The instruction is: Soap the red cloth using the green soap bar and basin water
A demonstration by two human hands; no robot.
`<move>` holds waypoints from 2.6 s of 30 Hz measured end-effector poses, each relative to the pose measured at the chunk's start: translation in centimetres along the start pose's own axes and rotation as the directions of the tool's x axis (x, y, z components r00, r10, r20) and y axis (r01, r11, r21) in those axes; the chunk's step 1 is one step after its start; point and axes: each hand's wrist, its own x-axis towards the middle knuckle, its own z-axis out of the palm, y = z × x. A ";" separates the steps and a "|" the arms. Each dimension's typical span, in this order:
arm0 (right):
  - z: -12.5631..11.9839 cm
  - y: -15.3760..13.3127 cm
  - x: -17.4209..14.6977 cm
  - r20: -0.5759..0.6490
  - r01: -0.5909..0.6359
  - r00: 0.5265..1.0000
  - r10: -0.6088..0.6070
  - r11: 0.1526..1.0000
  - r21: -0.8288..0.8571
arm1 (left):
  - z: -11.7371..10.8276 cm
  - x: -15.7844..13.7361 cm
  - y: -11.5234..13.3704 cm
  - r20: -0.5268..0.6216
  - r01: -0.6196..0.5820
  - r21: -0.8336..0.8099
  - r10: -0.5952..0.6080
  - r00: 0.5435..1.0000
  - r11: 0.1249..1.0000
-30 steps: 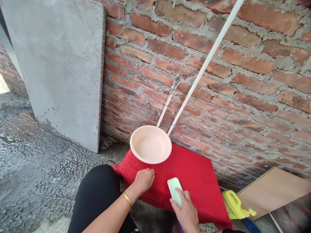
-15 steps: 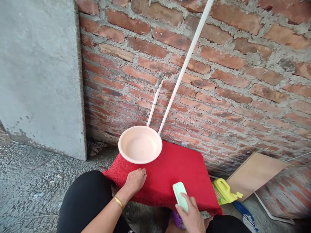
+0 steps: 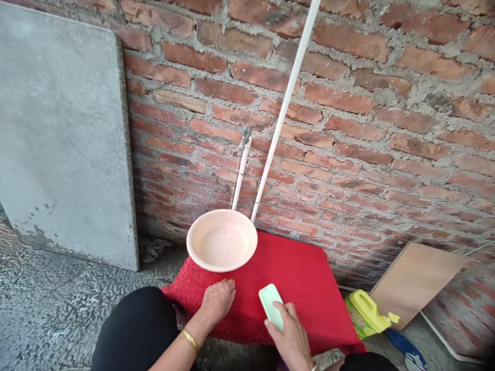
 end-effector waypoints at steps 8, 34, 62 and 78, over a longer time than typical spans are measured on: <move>-3.1 7.7 0.9 -0.094 -0.319 0.945 0.314 0.947 -0.039 | -0.6 0.0 0.2 0.022 0.001 -0.035 0.000 1.000 0.999; -0.8 -0.8 4.7 -0.185 -0.078 0.978 0.098 0.990 0.115 | 0.9 0.6 -0.6 0.003 -0.013 0.021 0.013 1.000 1.000; -3.8 11.7 3.6 -0.235 -0.396 0.861 0.450 0.885 0.245 | 0.0 0.3 0.0 0.014 0.014 -0.033 -0.013 1.000 0.999; -1.1 0.9 6.4 -0.086 -0.136 0.987 0.136 0.991 0.008 | -1.1 -0.4 0.4 0.042 -0.001 -0.037 0.003 0.999 0.999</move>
